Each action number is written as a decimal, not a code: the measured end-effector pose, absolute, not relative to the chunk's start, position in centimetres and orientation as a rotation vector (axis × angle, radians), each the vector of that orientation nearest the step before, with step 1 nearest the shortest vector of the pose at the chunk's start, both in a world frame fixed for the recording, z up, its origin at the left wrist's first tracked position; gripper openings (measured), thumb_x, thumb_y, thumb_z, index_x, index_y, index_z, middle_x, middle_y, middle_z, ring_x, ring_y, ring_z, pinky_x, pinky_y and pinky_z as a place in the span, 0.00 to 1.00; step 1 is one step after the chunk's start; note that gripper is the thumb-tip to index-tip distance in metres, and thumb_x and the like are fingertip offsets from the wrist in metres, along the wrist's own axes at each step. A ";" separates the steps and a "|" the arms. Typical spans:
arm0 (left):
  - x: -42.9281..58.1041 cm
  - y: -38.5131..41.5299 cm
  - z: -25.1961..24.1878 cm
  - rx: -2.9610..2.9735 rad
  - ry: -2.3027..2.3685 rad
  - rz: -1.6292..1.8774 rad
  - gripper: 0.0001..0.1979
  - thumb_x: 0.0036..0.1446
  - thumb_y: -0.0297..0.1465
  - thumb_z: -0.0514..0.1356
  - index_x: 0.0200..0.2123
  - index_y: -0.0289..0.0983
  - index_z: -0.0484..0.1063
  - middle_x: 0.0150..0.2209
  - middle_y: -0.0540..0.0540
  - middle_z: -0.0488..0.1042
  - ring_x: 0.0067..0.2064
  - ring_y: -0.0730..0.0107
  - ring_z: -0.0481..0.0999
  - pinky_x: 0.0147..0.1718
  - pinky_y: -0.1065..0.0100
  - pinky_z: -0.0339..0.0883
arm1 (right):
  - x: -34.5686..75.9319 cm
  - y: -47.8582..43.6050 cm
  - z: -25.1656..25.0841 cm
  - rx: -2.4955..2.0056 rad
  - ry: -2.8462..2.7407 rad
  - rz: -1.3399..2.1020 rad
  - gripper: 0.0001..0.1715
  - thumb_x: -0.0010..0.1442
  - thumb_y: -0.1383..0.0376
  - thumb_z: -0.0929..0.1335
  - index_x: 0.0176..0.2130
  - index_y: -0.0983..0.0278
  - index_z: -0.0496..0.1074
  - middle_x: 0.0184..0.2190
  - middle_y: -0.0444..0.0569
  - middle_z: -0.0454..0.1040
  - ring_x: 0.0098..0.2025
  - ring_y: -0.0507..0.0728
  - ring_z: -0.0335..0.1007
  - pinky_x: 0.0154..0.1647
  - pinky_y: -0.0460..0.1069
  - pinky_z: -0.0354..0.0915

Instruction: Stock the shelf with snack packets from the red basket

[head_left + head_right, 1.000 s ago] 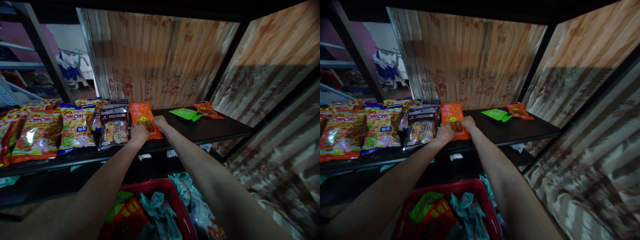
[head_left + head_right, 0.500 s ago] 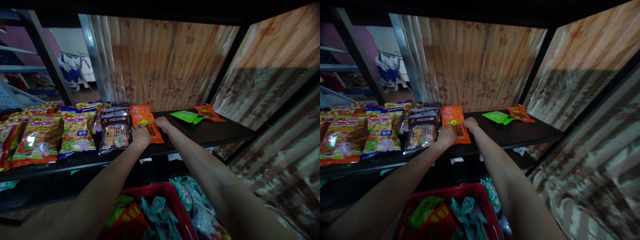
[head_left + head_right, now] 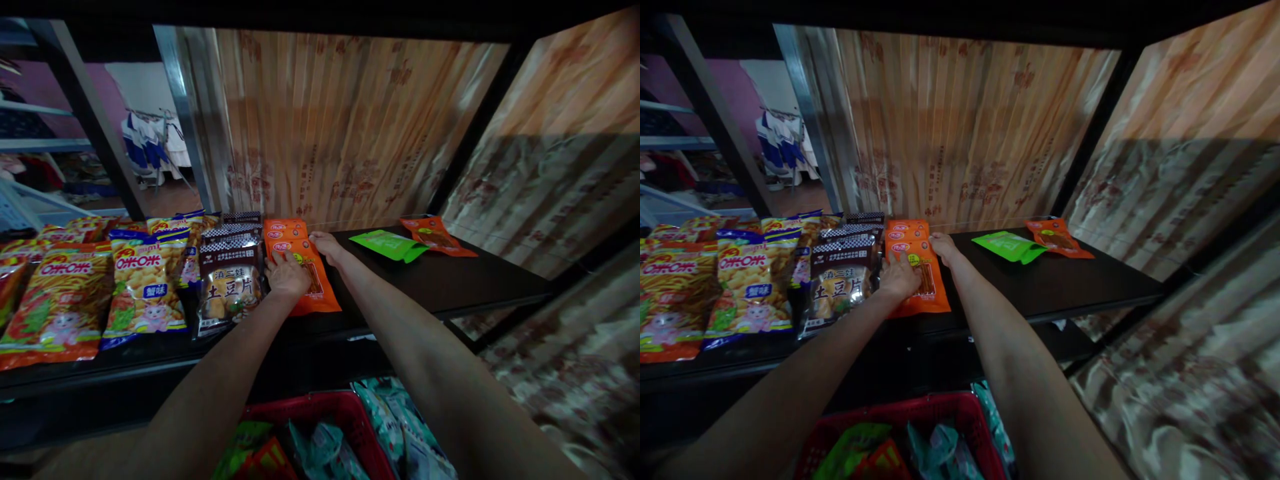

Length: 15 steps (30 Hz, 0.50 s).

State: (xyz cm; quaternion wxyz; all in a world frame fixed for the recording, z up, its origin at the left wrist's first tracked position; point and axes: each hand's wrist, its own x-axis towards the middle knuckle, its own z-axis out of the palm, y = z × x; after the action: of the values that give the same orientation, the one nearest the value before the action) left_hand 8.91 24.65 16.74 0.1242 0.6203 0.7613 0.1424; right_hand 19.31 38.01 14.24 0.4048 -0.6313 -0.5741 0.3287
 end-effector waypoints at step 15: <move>9.5 24.6 15.6 1.861 2.306 0.538 0.30 0.57 0.38 0.50 0.59 0.27 0.59 0.64 0.29 0.54 0.65 0.41 0.52 0.57 0.51 0.55 | 18.3 39.9 13.6 -1.369 -1.274 1.094 0.07 0.57 0.73 0.65 0.34 0.68 0.74 0.15 0.40 0.70 0.15 0.46 0.64 0.19 0.40 0.63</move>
State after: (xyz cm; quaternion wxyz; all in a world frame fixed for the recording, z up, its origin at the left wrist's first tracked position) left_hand 9.48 24.57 15.57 0.0652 0.6166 0.7641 0.1782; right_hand 18.29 39.91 13.61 0.4682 -0.5584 -0.5195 0.4462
